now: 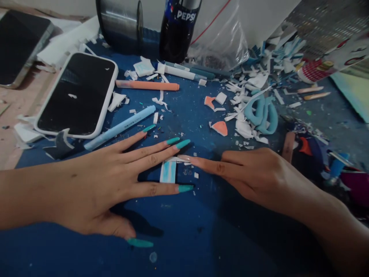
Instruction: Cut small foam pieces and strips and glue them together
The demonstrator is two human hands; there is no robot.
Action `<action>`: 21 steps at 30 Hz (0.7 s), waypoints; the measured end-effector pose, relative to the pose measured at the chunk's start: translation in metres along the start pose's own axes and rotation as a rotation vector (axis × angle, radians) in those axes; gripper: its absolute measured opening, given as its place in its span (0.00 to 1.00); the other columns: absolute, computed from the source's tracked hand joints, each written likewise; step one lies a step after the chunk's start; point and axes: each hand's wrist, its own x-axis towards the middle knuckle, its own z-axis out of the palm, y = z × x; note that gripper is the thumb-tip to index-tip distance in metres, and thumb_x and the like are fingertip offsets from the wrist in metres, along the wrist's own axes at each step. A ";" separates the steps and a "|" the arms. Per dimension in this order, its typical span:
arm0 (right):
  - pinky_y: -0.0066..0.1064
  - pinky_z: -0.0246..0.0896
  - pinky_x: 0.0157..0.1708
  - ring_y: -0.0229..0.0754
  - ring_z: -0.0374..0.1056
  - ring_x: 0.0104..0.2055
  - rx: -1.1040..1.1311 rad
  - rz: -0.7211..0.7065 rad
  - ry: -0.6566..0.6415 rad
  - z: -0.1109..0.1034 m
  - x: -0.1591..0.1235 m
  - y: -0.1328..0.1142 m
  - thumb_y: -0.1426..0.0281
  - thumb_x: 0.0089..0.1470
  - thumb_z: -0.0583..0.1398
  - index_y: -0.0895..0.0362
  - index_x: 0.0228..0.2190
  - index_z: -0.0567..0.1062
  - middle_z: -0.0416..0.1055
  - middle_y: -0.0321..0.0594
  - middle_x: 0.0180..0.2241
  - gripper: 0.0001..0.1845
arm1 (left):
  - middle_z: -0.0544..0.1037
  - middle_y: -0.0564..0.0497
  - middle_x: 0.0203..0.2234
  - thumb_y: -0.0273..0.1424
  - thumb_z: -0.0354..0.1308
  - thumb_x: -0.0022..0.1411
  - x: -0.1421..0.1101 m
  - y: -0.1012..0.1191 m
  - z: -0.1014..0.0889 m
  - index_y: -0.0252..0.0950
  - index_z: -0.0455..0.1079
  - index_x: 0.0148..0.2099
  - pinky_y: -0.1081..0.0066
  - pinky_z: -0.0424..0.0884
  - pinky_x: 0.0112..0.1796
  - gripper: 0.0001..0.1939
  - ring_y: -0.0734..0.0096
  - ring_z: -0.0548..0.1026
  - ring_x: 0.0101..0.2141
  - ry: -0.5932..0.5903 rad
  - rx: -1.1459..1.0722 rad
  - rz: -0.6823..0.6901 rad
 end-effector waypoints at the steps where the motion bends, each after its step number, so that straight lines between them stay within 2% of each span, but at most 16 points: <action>1: 0.25 0.44 0.18 0.33 0.51 0.17 -0.005 0.002 0.000 0.000 0.000 0.000 0.76 0.63 0.44 0.49 0.60 0.57 0.59 0.29 0.21 0.26 | 0.38 0.46 0.67 0.55 0.51 0.58 0.000 -0.001 0.000 0.48 0.45 0.68 0.43 0.38 0.61 0.40 0.44 0.47 0.64 0.002 0.001 0.000; 7: 0.26 0.45 0.19 0.33 0.51 0.17 -0.041 0.016 0.007 0.001 -0.003 -0.001 0.79 0.61 0.44 0.49 0.61 0.54 0.58 0.28 0.21 0.29 | 0.37 0.50 0.67 0.55 0.50 0.58 -0.001 -0.001 0.004 0.50 0.48 0.67 0.51 0.32 0.62 0.38 0.49 0.47 0.64 0.033 0.009 -0.019; 11: 0.26 0.46 0.21 0.32 0.49 0.17 -0.103 0.026 -0.055 0.001 -0.004 -0.001 0.81 0.59 0.44 0.50 0.63 0.49 0.57 0.28 0.22 0.34 | 0.37 0.60 0.68 0.53 0.43 0.62 -0.004 0.003 0.007 0.53 0.46 0.66 0.54 0.30 0.62 0.32 0.52 0.49 0.64 0.068 0.032 -0.075; 13: 0.26 0.45 0.21 0.33 0.49 0.17 -0.099 0.019 -0.064 0.001 -0.004 -0.001 0.82 0.58 0.44 0.51 0.64 0.48 0.58 0.29 0.23 0.34 | 0.39 0.62 0.67 0.53 0.43 0.62 -0.005 0.003 0.008 0.53 0.46 0.66 0.54 0.31 0.62 0.32 0.53 0.49 0.64 0.064 0.033 -0.072; 18: 0.26 0.46 0.21 0.32 0.50 0.18 -0.079 0.008 -0.070 0.002 -0.004 -0.001 0.82 0.59 0.44 0.50 0.64 0.45 0.59 0.29 0.23 0.34 | 0.40 0.58 0.67 0.53 0.48 0.60 -0.004 0.002 0.006 0.53 0.47 0.66 0.53 0.34 0.62 0.35 0.55 0.50 0.64 0.062 0.028 -0.082; 21: 0.26 0.46 0.21 0.32 0.51 0.18 -0.093 0.018 -0.100 0.003 -0.005 -0.001 0.82 0.59 0.44 0.49 0.64 0.45 0.59 0.29 0.23 0.35 | 0.41 0.58 0.67 0.53 0.47 0.61 -0.004 0.003 0.006 0.52 0.50 0.65 0.55 0.33 0.63 0.33 0.54 0.50 0.64 0.073 0.017 -0.080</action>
